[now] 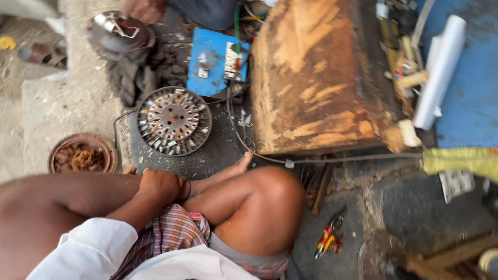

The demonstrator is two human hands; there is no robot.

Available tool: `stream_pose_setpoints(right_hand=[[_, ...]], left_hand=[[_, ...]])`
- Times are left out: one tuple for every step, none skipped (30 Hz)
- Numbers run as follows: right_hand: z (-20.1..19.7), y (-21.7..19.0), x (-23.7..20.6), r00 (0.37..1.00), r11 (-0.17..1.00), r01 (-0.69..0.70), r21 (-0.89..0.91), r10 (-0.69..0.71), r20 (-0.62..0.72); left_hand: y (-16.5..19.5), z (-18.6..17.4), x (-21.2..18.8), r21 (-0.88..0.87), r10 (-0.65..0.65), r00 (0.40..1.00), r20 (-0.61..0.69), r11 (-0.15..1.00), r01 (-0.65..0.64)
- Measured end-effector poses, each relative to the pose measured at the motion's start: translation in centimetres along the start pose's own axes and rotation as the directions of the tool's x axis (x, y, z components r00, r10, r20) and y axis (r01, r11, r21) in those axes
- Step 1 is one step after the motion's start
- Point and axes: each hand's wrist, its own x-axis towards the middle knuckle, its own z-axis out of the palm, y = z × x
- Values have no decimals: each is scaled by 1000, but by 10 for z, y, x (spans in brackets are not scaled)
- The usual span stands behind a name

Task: The person sits on the ground rewinding an electric motor armature, pressing copper wire into the slots around the rotor by hand and using a wooden-handled tool to push and seat the wire into each slot, working around the armature slot by slot.

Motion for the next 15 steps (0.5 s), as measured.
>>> stream_pose_setpoints(right_hand=[[11, -6, 10, 1000, 1000, -12, 3, 12, -5], [11, -4, 12, 1000, 1000, -17, 6, 17, -15], [13, -3, 13, 1000, 1000, -15, 14, 15, -20], [15, -4, 14, 1000, 1000, -12, 17, 12, -27], [18, -2, 8, 999, 1000, -1, 23, 2, -34], [15, 0, 1, 999, 1000, 9, 21, -8, -37], [10, 1, -8, 999, 1000, 19, 18, -18, -35], [-8, 11, -29, 999, 999, 30, 22, -29, -36], [-9, 10, -33, 999, 999, 34, 28, -33, -39], [-9, 12, -34, 998, 998, 46, 35, -44, -45], [-8, 16, -32, 998, 998, 55, 39, -53, -43], [-6, 24, -28, 997, 997, 67, 40, -65, -43], [10, 26, -15, 996, 996, 78, 43, -76, -39], [13, 39, -13, 996, 995, 86, 44, -84, -37], [14, 53, -9, 995, 994, 96, 45, -94, -35]], left_hand=[[0, -2, -1, 5, -1, 1000, 15, 1000, 1], [0, -3, -1, 1, -15, 1000, 17, 1000, 15], [-1, -2, 0, -1, -22, 1000, 16, 1000, 22], [-2, 0, 1, -9, -30, 999, 15, 999, 31], [-2, 4, 2, -27, -40, 999, 16, 999, 40], [-1, 8, 4, -30, -32, 999, 14, 999, 33], [-1, 11, 7, -38, -32, 999, 15, 999, 32], [0, 13, 9, -37, -36, 999, 14, 999, 37], [0, 14, 10, -52, -40, 999, -2, 998, 40], [0, 15, 14, -67, -45, 999, -25, 997, 44], [0, 18, 18, -87, -55, 997, -48, 995, 51], [1, 17, 20, -92, -83, 994, -65, 993, 77], [2, 16, 22, -93, -109, 991, -76, 990, 102], [3, 15, 22, -94, -134, 987, -86, 988, 125], [5, 15, 20, -92, -146, 985, -88, 986, 138]])
